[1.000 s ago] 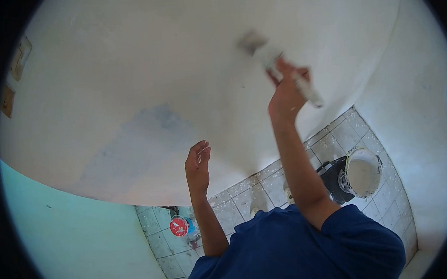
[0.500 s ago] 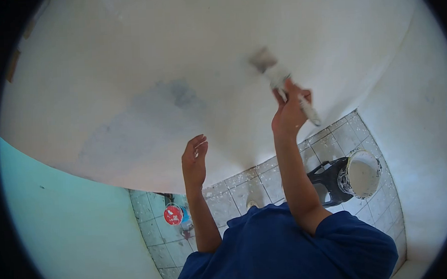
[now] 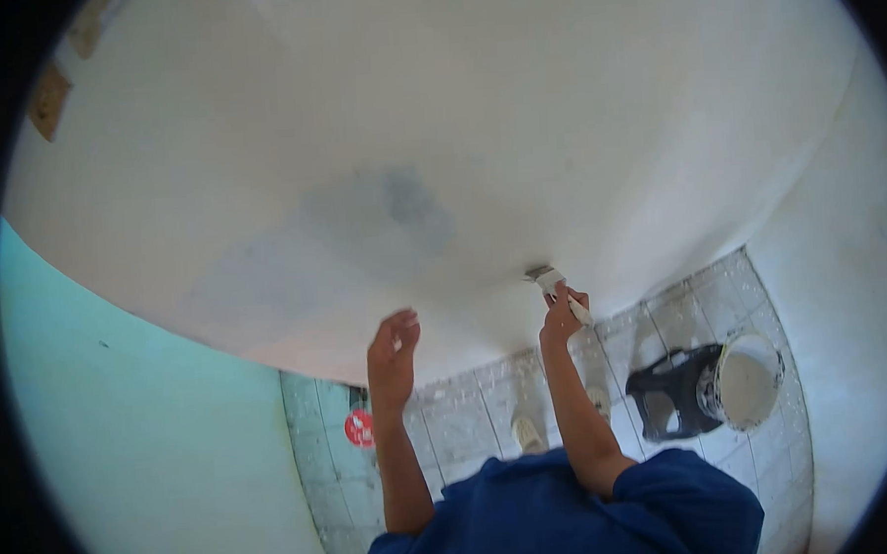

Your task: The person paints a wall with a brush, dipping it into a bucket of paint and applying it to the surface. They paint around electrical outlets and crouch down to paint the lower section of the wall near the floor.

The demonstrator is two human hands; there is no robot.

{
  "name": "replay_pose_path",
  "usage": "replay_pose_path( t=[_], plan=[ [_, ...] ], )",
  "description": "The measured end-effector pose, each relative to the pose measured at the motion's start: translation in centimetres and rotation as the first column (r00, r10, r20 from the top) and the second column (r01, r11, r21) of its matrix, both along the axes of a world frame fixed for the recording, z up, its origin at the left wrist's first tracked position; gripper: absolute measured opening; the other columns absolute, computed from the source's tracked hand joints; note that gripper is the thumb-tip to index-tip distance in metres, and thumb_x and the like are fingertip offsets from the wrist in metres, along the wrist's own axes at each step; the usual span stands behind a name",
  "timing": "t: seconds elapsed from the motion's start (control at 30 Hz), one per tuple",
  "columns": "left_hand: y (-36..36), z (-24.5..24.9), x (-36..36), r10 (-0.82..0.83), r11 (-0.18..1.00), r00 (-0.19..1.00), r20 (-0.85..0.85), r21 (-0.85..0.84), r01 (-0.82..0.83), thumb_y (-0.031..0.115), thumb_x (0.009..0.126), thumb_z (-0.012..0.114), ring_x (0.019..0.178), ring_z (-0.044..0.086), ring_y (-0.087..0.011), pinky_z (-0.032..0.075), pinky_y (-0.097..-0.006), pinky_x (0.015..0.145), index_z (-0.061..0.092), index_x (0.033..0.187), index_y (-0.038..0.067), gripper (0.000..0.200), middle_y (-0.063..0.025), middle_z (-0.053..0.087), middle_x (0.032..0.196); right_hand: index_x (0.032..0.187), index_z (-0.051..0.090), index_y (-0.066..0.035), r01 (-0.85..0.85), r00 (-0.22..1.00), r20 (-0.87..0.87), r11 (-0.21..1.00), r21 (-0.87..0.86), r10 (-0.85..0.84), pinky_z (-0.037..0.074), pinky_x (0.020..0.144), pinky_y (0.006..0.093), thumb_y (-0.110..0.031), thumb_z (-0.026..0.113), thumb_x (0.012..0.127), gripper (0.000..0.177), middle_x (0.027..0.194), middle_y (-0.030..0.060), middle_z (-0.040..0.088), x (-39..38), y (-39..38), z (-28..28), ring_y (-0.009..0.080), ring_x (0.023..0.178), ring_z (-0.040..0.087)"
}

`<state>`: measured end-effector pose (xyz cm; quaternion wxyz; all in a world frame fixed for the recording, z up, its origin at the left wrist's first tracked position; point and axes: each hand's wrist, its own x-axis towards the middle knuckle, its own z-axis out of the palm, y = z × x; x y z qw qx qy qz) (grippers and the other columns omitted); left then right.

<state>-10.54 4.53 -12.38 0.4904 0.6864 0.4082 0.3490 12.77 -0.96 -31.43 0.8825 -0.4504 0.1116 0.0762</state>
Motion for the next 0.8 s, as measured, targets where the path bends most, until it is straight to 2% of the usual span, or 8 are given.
replay_pose_path(
  t=[0.1, 0.23, 0.3, 0.37, 0.43, 0.5, 0.67, 0.8],
  plan=[
    [0.0, 0.8, 0.4, 0.001, 1.000, 0.998, 0.060, -0.008, -0.001, 0.011, 0.089, 0.059, 0.096, 0.059, -0.0156, 0.046, -0.0283, 0.087, 0.058, 0.110, 0.002, 0.022, -0.0074, 0.064, 0.103, 0.081, 0.043, -0.008, -0.033, 0.998, 0.054, 0.979, 0.199, 0.022, 0.055, 0.072, 0.0361, -0.007, 0.067, 0.080, 0.024, 0.087, 0.0073, 0.057, 0.3, -0.2, 16.0, 0.0184, 0.085, 0.059],
    [0.7, 1.9, 1.8, -0.086, 0.995, 0.990, 0.113, 0.069, 0.079, 0.010, 0.089, 0.058, 0.094, 0.059, -0.0152, 0.047, -0.0284, 0.085, 0.058, 0.109, 0.001, 0.022, -0.0079, 0.064, 0.103, 0.080, 0.041, -0.009, -0.038, 0.911, 0.376, 0.876, 0.481, -0.167, 0.054, 0.075, 0.0357, -0.008, 0.069, 0.080, 0.027, 0.087, 0.0066, 0.056, 2.1, -2.8, 35.6, 0.0176, 0.084, 0.059],
    [1.0, 2.8, 2.9, -0.124, 0.986, 0.982, 0.140, 0.126, 0.106, 0.010, 0.090, 0.058, 0.095, 0.060, -0.0154, 0.047, -0.0284, 0.084, 0.057, 0.110, 0.001, 0.022, -0.0089, 0.064, 0.103, 0.081, 0.042, -0.010, -0.086, 0.811, 0.518, 0.820, 0.567, -0.273, 0.054, 0.075, 0.0363, -0.007, 0.068, 0.080, 0.026, 0.085, 0.0066, 0.057, 3.4, -2.5, 42.4, 0.0176, 0.085, 0.059],
    [0.6, 4.0, 4.0, -0.149, 0.987, 0.974, 0.172, 0.091, 0.135, 0.012, 0.090, 0.058, 0.097, 0.060, -0.0166, 0.046, -0.0293, 0.086, 0.057, 0.111, 0.001, 0.023, -0.0094, 0.064, 0.105, 0.083, 0.043, -0.009, -0.120, 0.814, 0.538, 0.842, 0.527, -0.221, 0.054, 0.075, 0.0370, -0.007, 0.067, 0.081, 0.025, 0.087, 0.0072, 0.057, 4.8, -0.5, 44.9, 0.0174, 0.086, 0.059],
    [0.6, 4.3, 4.8, -0.172, 0.984, 0.966, 0.191, 0.080, 0.160, 0.013, 0.090, 0.058, 0.099, 0.059, -0.0175, 0.045, -0.0302, 0.088, 0.057, 0.112, 0.002, 0.024, -0.0097, 0.064, 0.106, 0.084, 0.045, -0.009, -0.114, 0.843, 0.506, 0.858, 0.500, -0.182, 0.054, 0.074, 0.0356, -0.007, 0.068, 0.081, 0.023, 0.087, 0.0068, 0.057, 5.5, 0.8, 43.2, 0.0157, 0.085, 0.058],
    [0.1, 4.7, 5.5, -0.199, 0.980, 0.956, 0.215, 0.053, 0.192, 0.014, 0.090, 0.059, 0.099, 0.059, -0.0180, 0.045, -0.0308, 0.089, 0.057, 0.112, 0.002, 0.025, -0.0098, 0.064, 0.107, 0.094, 0.043, -0.008, -0.054, 0.926, 0.354, 0.883, 0.466, -0.130, 0.055, 0.076, 0.0375, -0.006, 0.067, 0.082, 0.027, 0.093, 0.0070, 0.058, 5.3, 1.8, 34.0, 0.0172, 0.088, 0.060],
    [0.4, 3.9, 4.9, -0.233, 0.972, 0.959, 0.159, 0.079, 0.223, 0.014, 0.090, 0.059, 0.100, 0.059, -0.0183, 0.045, -0.0313, 0.090, 0.057, 0.111, 0.002, 0.025, -0.0100, 0.064, 0.108, 0.090, 0.042, -0.007, 0.091, 0.996, 0.010, 0.982, 0.163, -0.094, 0.057, 0.069, 0.0377, -0.005, 0.065, 0.079, 0.026, 0.090, 0.0098, 0.056, 3.2, -2.2, 11.9, 0.0197, 0.083, 0.060],
    [0.6, 4.9, 4.2, -0.206, 0.971, 0.971, 0.123, 0.150, 0.187, 0.013, 0.090, 0.059, 0.100, 0.060, -0.0179, 0.047, -0.0315, 0.088, 0.057, 0.112, 0.001, 0.025, -0.0102, 0.064, 0.108, 0.095, 0.044, -0.007, 0.149, 0.988, 0.006, 0.955, 0.257, -0.156, 0.056, 0.069, 0.0381, -0.005, 0.063, 0.080, 0.024, 0.091, 0.0094, 0.057, 6.9, 0.0, 18.2, 0.0186, 0.081, 0.060]
  ],
)
